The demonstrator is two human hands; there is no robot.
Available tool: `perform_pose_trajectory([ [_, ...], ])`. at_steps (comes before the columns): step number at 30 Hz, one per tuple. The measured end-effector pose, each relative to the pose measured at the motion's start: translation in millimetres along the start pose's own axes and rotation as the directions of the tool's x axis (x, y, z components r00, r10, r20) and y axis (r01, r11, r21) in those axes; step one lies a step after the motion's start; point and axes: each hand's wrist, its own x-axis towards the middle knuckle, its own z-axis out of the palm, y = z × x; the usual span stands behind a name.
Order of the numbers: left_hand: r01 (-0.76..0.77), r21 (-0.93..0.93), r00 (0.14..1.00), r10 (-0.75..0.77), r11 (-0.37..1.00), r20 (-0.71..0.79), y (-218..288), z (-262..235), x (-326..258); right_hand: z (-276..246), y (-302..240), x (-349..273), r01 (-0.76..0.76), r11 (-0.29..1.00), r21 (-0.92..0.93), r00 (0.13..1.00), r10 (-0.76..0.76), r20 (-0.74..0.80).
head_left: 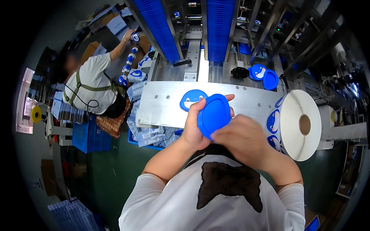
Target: The person peels circular labels from a roll and applies them to the top of blue plastic lids before placing the lids into a machine.
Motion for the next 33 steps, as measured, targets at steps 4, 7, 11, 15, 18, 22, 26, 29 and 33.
perform_pose_trajectory([
  [4, 0.058, -0.05, 0.993, -0.053, 0.997, 0.102, 0, -8, -3, -10, 3, -2, -0.026, 0.997, -0.078, 0.998, 0.031, 0.061],
  [7, 0.052, -0.09, 0.992, -0.041, 0.995, 0.121, 0, -12, -4, -30, 1, 0, -0.058, 0.995, -0.078, 0.998, 0.057, -0.007],
  [11, 0.002, 0.01, 0.999, -0.002, 1.0, 0.044, 0, -6, 2, 9, 1, -10, 0.022, 0.999, -0.043, 1.0, -0.021, 0.023],
  [15, -0.007, 0.051, 0.999, 0.005, 0.999, 0.046, -2, -12, 2, -10, 5, -9, -0.006, 1.0, -0.028, 1.0, 0.006, -0.001],
  [18, -0.004, 0.052, 0.997, 0.0, 0.999, 0.072, 3, -14, -5, -33, 1, -6, -0.114, 0.993, -0.014, 0.988, 0.112, -0.111],
  [22, -0.065, 0.047, 0.996, 0.062, 0.997, 0.058, 2, -10, -2, -25, 2, -10, -0.154, 0.986, 0.066, 0.982, 0.16, -0.096],
  [26, -0.191, 0.172, 0.977, 0.204, 0.966, -0.058, 1, 4, -5, 1, -2, -19, -0.147, 0.989, 0.033, 0.983, 0.149, -0.106],
  [29, -0.23, 0.118, 0.972, 0.233, 0.966, -0.013, -5, 2, -4, 17, 2, -25, -0.088, 0.99, -0.111, 0.99, 0.074, -0.122],
  [33, -0.285, 0.004, 0.947, 0.281, 0.959, 0.156, -16, -7, -9, 15, 7, -28, -0.085, 0.982, -0.166, 0.989, 0.064, -0.132],
])
